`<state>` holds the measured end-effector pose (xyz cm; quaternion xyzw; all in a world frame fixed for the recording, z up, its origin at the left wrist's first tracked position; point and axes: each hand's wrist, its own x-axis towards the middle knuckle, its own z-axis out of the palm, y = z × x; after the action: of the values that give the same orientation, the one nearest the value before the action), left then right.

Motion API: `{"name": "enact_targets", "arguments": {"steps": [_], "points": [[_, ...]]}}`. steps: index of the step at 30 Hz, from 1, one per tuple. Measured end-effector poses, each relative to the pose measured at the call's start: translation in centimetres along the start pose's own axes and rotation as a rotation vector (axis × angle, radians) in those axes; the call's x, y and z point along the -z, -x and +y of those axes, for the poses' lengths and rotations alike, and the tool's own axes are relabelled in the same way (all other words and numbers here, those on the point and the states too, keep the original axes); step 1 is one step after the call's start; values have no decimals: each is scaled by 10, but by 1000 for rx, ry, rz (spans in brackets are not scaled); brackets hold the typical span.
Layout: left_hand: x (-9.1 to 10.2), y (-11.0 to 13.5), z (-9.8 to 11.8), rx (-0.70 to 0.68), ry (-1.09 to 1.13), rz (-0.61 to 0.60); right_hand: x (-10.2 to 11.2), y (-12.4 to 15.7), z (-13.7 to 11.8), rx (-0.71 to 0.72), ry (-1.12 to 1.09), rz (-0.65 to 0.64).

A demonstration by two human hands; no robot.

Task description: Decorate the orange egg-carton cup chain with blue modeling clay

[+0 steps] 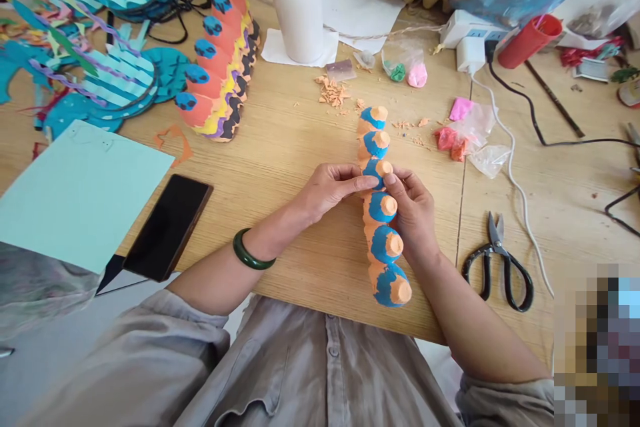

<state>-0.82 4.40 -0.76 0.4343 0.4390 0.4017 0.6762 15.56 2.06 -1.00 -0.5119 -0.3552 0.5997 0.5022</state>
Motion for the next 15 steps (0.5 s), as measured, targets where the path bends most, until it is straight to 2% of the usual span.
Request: {"name": "enact_targets", "arguments": {"steps": [4,15], "points": [[-4,2,-1,-26,9,48,-1,-1,2,-21,-13,0],[-6,3,-4,4,11,50,0,-2,2,-58,-5,17]]}}
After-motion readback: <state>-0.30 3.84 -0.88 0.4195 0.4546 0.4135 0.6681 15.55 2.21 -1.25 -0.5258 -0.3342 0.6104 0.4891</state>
